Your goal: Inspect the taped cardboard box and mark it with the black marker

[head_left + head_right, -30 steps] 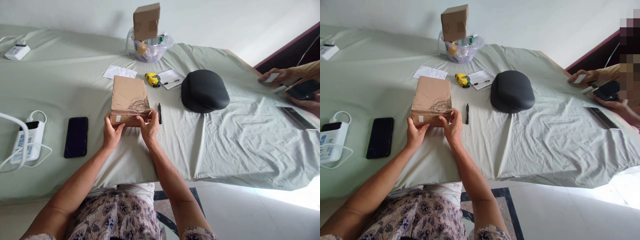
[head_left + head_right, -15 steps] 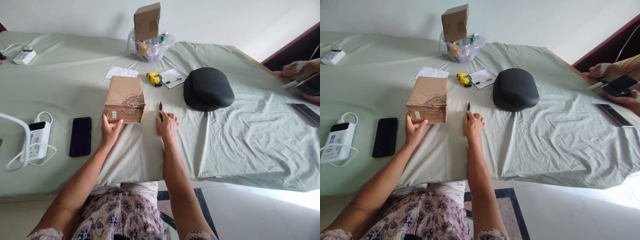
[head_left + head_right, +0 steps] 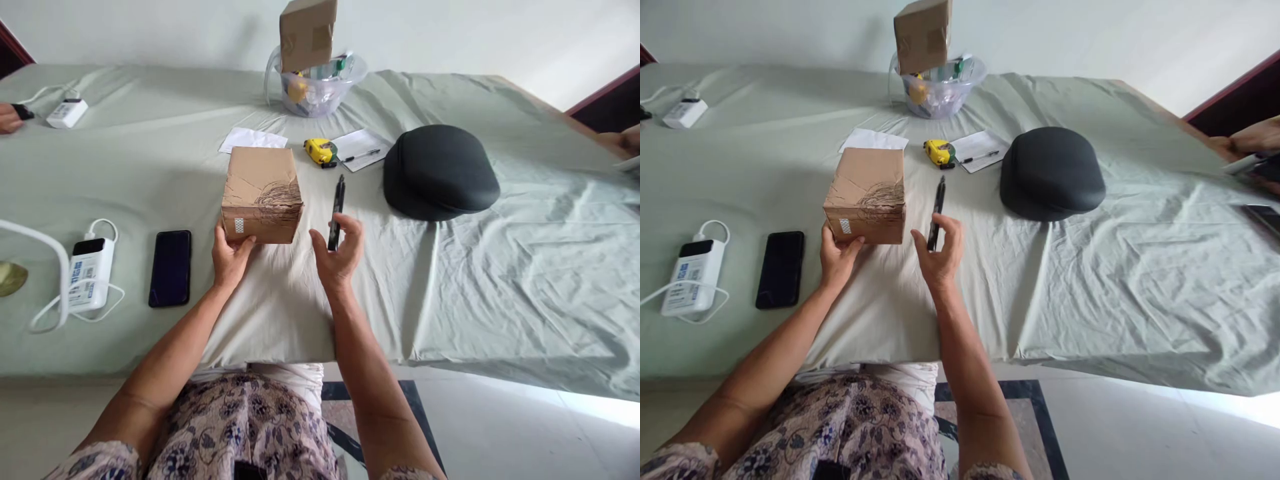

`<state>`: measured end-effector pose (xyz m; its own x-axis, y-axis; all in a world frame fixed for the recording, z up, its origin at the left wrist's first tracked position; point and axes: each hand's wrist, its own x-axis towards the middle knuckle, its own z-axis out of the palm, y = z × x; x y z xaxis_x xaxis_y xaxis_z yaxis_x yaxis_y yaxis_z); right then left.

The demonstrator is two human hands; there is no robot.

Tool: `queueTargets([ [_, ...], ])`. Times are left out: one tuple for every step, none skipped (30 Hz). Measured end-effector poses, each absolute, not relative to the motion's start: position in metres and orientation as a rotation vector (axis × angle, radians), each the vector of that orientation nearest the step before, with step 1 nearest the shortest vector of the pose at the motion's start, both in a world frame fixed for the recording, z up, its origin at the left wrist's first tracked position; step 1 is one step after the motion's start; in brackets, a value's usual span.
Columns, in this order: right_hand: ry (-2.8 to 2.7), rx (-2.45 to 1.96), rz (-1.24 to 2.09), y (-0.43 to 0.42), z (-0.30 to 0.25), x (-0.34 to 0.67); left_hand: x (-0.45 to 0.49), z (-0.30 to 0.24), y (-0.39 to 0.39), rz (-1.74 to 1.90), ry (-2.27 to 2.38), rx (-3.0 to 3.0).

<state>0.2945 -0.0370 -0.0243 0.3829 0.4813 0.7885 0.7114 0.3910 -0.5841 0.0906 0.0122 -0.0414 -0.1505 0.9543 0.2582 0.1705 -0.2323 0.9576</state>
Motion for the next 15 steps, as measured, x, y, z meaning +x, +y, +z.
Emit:
queueTargets([
  [-1.268,-1.172,-0.26,-0.041,-0.021,0.289,0.091,-0.042,0.012,1.46,1.304,1.419],
  [-1.289,-1.099,-0.295,-0.044,-0.018,0.283,0.092,-0.042,0.012,1.467,1.281,1.413],
  [-1.322,-1.039,-0.305,-0.046,-0.016,0.278,0.092,-0.042,0.012,1.471,1.263,1.406],
  [-1.369,-0.994,-0.301,-0.049,-0.014,0.273,0.093,-0.041,0.011,1.471,1.25,1.401],
  [-1.42,-0.974,-0.288,-0.05,-0.013,0.269,0.094,-0.041,0.011,1.466,1.243,1.398],
  [-1.472,-0.98,-0.27,-0.051,-0.013,0.266,0.094,-0.041,0.011,1.457,1.24,1.394],
  [-1.519,-1.002,-0.253,-0.052,-0.013,0.263,0.094,-0.04,0.01,1.448,1.241,1.388],
  [-1.559,-1.034,-0.235,-0.052,-0.013,0.261,0.095,-0.039,0.01,1.439,1.246,1.38],
  [-1.591,-1.063,-0.218,-0.053,-0.013,0.26,0.095,-0.038,0.01,1.432,1.252,1.372],
  [-1.615,-1.074,-0.204,-0.053,-0.013,0.259,0.096,-0.038,0.01,1.43,1.256,1.364],
  [-1.63,-1.066,-0.198,-0.053,-0.013,0.259,0.096,-0.037,0.01,1.43,1.255,1.358],
  [-1.636,-1.043,-0.202,-0.053,-0.013,0.259,0.096,-0.037,0.01,1.434,1.252,1.352],
  [-1.634,-1.016,-0.211,-0.053,-0.013,0.259,0.096,-0.037,0.01,1.439,1.246,1.347],
  [-1.625,-0.996,-0.227,-0.053,-0.013,0.26,0.096,-0.037,0.01,1.444,1.242,1.344],
  [-1.611,-0.994,-0.251,-0.053,-0.012,0.261,0.095,-0.038,0.011,1.448,1.243,1.344],
])
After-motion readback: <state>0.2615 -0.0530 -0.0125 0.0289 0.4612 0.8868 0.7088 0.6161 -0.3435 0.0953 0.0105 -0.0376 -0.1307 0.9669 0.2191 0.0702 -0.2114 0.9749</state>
